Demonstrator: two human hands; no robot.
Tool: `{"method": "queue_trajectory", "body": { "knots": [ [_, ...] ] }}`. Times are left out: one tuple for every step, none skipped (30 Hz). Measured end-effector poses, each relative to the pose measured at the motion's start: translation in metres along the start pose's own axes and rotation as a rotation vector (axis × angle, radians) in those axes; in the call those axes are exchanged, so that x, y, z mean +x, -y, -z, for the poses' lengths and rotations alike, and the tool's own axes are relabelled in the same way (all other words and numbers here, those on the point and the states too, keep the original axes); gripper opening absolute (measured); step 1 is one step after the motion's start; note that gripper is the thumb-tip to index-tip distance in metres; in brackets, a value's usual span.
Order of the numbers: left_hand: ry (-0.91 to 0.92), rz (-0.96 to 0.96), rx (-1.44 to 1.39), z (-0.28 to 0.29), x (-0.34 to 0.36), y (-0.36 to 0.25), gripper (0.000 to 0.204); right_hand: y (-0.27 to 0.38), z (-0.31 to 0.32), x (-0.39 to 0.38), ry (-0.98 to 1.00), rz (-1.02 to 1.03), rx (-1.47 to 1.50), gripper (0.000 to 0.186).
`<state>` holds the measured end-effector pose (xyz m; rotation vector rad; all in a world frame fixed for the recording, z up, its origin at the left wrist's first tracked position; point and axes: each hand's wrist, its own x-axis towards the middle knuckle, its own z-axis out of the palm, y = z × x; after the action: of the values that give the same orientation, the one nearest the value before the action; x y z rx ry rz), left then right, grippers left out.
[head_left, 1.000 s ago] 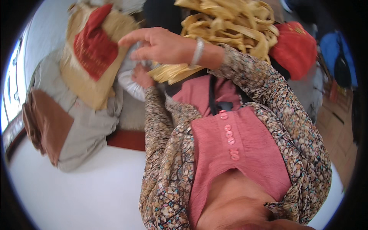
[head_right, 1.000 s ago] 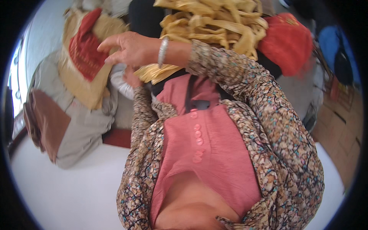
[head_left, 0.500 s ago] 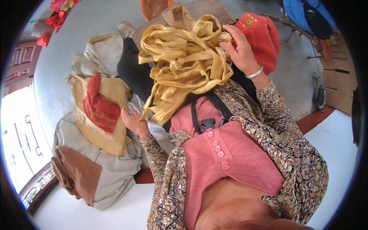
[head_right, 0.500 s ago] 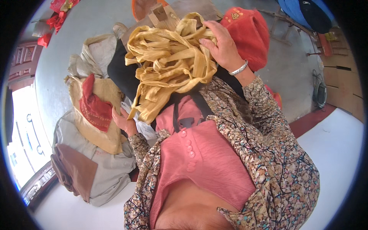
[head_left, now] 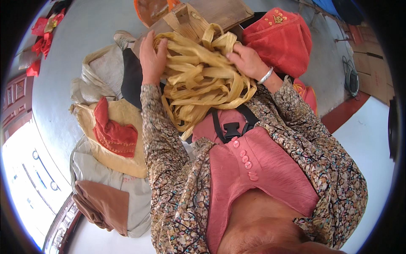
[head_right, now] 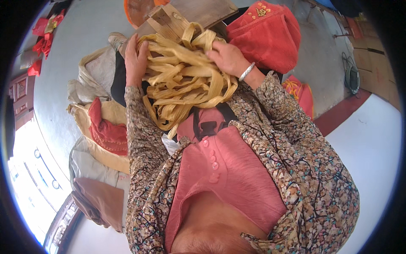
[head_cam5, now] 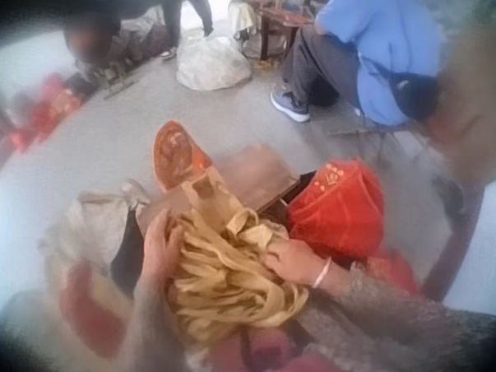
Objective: The person sits on the floor and repeatedly picks up dried banana leaves from a metal bowl, separates them by hand, and places them into a white plastic bag. The person continues this process throughout the clip.
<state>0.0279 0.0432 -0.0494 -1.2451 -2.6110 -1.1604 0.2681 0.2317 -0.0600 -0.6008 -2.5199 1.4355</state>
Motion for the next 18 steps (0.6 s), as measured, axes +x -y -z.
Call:
{"method": "queue_trajectory", "body": {
  "knots": [
    [0.07,0.021,-0.063,0.004,-0.009,-0.012,0.047,-0.013,-0.007,-0.006,0.092,0.085,-0.143,0.024],
    [0.108,0.003,-0.067,0.005,-0.02,-0.027,0.043,-0.014,-0.008,-0.011,0.113,0.182,-0.234,0.017],
    [0.188,0.09,-0.102,0.011,-0.038,-0.048,0.04,-0.009,-0.002,-0.018,0.153,0.277,-0.269,0.017],
    [0.269,0.175,-0.138,0.02,-0.053,-0.06,0.037,0.006,0.0,-0.02,0.191,0.372,-0.303,0.017],
    [0.236,0.094,-0.174,0.017,-0.069,-0.062,0.032,0.015,0.001,-0.02,0.225,0.472,-0.338,0.018],
    [0.337,0.131,-0.02,0.021,-0.087,-0.065,0.025,0.014,-0.005,-0.022,0.273,0.465,-0.463,0.015],
    [0.408,-0.009,0.026,0.022,-0.096,-0.068,0.019,0.013,-0.01,-0.021,0.326,0.47,-0.493,0.015],
    [0.381,-0.053,0.061,0.024,-0.104,-0.077,0.017,0.013,-0.016,-0.017,0.382,0.476,-0.522,0.015],
    [0.354,-0.097,0.095,0.022,-0.109,-0.086,0.017,0.013,-0.024,-0.013,0.438,0.481,-0.553,0.014],
    [0.336,-0.139,0.154,0.011,-0.12,-0.088,0.017,0.009,-0.039,-0.017,0.463,0.42,-0.631,0.015],
    [0.338,-0.154,0.227,0.008,-0.119,-0.091,0.017,0.002,-0.055,-0.01,0.41,0.389,-0.597,0.015],
    [0.332,-0.174,0.292,0.004,-0.117,-0.09,0.017,-0.008,-0.07,-0.002,0.354,0.356,-0.576,0.016],
    [0.337,-0.145,0.315,0.001,-0.114,-0.088,0.018,-0.004,-0.075,0.005,0.304,0.322,-0.554,0.017],
    [0.343,-0.119,0.337,-0.003,-0.109,-0.085,0.019,-0.002,-0.072,0.011,0.44,0.3,-0.574,0.017],
    [0.349,-0.094,0.359,-0.004,-0.106,-0.083,0.019,0.0,-0.068,0.012,0.429,0.29,-0.493,0.018],
    [0.354,-0.076,0.341,-0.005,-0.106,-0.082,0.02,0.002,-0.062,0.01,0.423,0.273,-0.417,0.019],
    [0.345,-0.084,0.346,-0.006,-0.108,-0.081,0.02,0.003,-0.055,0.008,0.415,0.254,-0.34,0.021],
    [0.336,-0.093,0.352,-0.007,-0.111,-0.078,0.02,0.001,-0.044,0.004,0.372,0.327,-0.199,0.029]
  ]
}}
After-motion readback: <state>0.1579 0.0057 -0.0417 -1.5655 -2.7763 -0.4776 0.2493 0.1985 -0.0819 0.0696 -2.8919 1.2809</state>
